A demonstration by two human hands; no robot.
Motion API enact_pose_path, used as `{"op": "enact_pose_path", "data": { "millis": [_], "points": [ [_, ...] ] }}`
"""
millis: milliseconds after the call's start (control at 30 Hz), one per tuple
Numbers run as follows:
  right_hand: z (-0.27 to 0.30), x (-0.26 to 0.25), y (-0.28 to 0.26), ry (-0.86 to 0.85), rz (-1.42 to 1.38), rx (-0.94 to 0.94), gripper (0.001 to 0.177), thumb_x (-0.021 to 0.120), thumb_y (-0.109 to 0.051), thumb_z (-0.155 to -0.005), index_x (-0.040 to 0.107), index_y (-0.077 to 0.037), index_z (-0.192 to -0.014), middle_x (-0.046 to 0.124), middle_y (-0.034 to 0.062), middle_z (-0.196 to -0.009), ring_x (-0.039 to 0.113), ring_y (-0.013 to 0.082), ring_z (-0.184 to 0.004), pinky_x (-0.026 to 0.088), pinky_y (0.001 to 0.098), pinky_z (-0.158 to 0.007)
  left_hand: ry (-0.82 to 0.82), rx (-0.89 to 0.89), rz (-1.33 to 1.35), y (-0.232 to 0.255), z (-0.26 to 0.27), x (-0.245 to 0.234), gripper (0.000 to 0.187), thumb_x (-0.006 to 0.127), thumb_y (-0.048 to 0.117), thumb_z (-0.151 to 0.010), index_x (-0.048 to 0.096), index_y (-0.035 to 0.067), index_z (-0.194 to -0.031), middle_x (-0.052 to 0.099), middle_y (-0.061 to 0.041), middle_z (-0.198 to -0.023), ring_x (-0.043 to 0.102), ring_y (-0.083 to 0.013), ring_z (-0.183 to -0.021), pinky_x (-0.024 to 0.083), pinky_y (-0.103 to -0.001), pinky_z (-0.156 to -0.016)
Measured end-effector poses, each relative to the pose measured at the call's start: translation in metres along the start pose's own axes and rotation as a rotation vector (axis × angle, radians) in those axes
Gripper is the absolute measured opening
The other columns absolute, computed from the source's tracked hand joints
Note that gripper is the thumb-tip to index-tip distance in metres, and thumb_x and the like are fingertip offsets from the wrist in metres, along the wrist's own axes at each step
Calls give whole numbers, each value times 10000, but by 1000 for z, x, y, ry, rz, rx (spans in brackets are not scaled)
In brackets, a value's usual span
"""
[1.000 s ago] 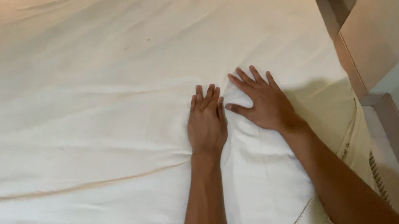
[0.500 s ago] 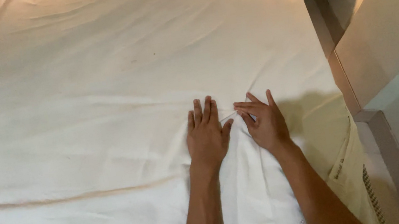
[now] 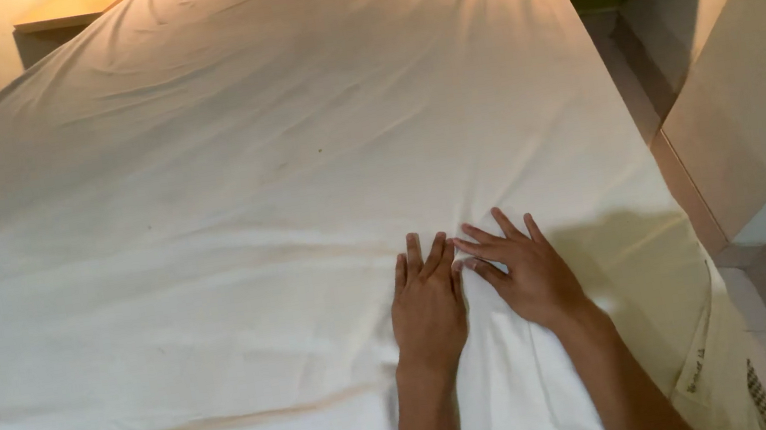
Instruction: The person smooths and tucks a white fitted sheet over a hotel bed mattress. They press and pull the sheet across the top surface, then work around the corners, gathering and tucking the sheet edges under the mattress at each corner and smoothing the fabric flat.
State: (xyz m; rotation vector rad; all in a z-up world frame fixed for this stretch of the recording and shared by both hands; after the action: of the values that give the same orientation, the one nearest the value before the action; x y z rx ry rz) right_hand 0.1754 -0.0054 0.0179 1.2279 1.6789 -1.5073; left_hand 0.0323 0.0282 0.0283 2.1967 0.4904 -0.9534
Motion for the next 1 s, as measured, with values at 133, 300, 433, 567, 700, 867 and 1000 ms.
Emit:
{"op": "enact_pose_path", "data": {
  "millis": [133, 300, 433, 567, 700, 867, 1000],
  "points": [
    [2, -16, -16, 143, -116, -130, 623, 622, -376, -934, 459, -214, -1513, 365, 55, -1600, 206, 329, -1510, 108, 551, -1182, 32, -5, 23, 0, 0, -1, 393, 462, 194, -1063, 629, 20, -1372, 596, -105, -1471, 406, -373, -1461, 307, -489, -1195],
    [0, -8, -11, 24, -23, -48, 378, 535, -325, -996, 682, -293, -1342, 532, -66, -1524, 240, 291, -1529, 117, 541, -1238, 18, -19, -14, 5, 3, -2, 391, 468, 217, -1078, 629, 5, -1364, 597, -125, -1453, 419, -379, -1450, 323, -483, -1190],
    [4, -12, -11, 57, -76, -16, 344, 541, -331, -997, 746, -274, -1267, 603, -61, -1453, 286, 273, -1518, 128, 532, -1256, 47, -1, -35, 2, 7, 6, 392, 454, 215, -1089, 633, 1, -1364, 598, -124, -1464, 428, -376, -1460, 335, -471, -1203],
    [7, -5, -2, 144, -136, -73, 268, 578, -269, -1009, 775, -193, -1174, 674, -24, -1382, 400, 268, -1489, 147, 518, -1269, 43, -10, 13, 3, 8, 4, 399, 441, 225, -1090, 638, 13, -1364, 599, -118, -1466, 428, -371, -1457, 326, -471, -1200],
    [14, -2, 5, 191, -260, -73, 233, 608, -209, -992, 771, -151, -1148, 719, 3, -1317, 489, 265, -1439, 194, 480, -1267, -12, 3, 24, 2, 9, 8, 399, 438, 227, -1090, 634, 14, -1364, 585, -127, -1474, 412, -380, -1455, 317, -478, -1185],
    [26, -12, 7, 193, -279, -45, 229, 599, -190, -1002, 778, -136, -1135, 731, 17, -1298, 529, 274, -1409, 268, 445, -1250, -24, 18, 50, 17, 17, 6, 397, 443, 224, -1088, 643, 6, -1354, 605, -129, -1457, 431, -380, -1447, 329, -473, -1190],
    [30, -18, 12, 163, -301, 1, 236, 611, -214, -996, 781, -132, -1138, 736, 20, -1284, 542, 274, -1405, 361, 396, -1203, -14, 26, 47, 24, 19, 8, 382, 455, 198, -1080, 659, -4, -1332, 616, -152, -1439, 452, -403, -1423, 341, -501, -1170]
  ]
}}
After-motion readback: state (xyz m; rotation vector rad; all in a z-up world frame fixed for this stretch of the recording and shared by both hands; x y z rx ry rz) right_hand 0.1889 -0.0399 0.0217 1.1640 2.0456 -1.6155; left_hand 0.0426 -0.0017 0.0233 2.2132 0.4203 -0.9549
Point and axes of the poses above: each hand's wrist, its own z-axis away from the middle knuckle, its own x-axis out of the palm, y = z × x, the point moved 5 cm from there along -z, towards the middle knuckle
